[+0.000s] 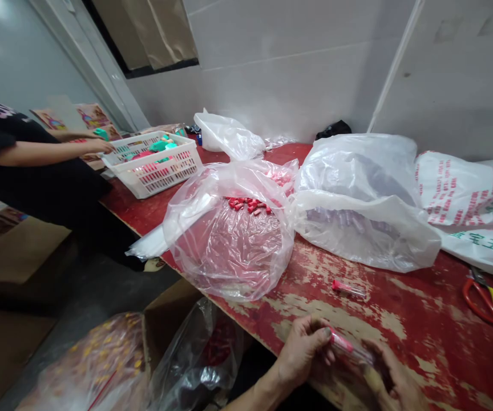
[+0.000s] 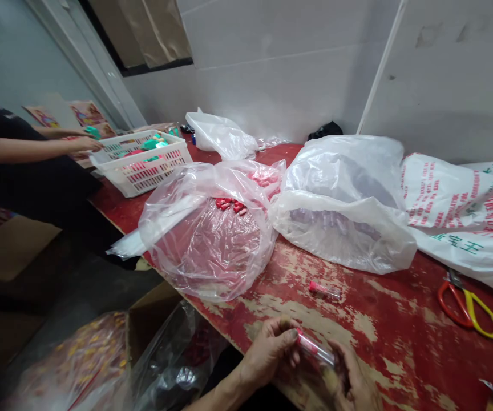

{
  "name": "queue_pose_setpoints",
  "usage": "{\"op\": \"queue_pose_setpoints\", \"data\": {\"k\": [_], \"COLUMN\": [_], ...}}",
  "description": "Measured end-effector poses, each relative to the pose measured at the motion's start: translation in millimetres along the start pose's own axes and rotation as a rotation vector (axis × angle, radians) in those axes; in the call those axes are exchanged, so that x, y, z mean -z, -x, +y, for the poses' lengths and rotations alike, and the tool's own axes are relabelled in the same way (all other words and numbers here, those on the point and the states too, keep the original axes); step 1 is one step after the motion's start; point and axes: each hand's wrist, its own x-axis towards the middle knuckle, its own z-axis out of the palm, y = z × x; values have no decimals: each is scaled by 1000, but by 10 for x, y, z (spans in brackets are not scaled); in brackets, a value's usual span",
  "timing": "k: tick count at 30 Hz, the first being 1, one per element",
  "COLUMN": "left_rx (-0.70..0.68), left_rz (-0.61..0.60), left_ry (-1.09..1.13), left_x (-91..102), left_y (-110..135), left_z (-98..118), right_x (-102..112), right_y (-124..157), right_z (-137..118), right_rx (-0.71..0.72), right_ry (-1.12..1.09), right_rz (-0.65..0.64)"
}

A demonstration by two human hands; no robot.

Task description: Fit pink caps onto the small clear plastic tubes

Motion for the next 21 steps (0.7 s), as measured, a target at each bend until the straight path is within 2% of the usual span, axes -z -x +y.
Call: {"op": "queue_pose_setpoints", "data": {"k": [3,7,12,18,21], "left_rx": [4,-1,-21,-14,-7], "left_rz": [0,-7,9,-33,-24], "left_ry": [-3,-6,22,-36,-73], "left_x": [8,10,12,32,45], "left_y": [-2,5,9,32,21], "left_z": [2,-2,16,58,82], "right_x": [4,-14,-4,-18,-1], "right_y": [-10,-26,-37,-8,-7], "right_z": [-55,-88,-90,-322,-392], "right_rx": [41,-20,98,6,58], "right_ry": [13,50,0,-5,-14], "right_rz": [24,113,52,130,52]}}
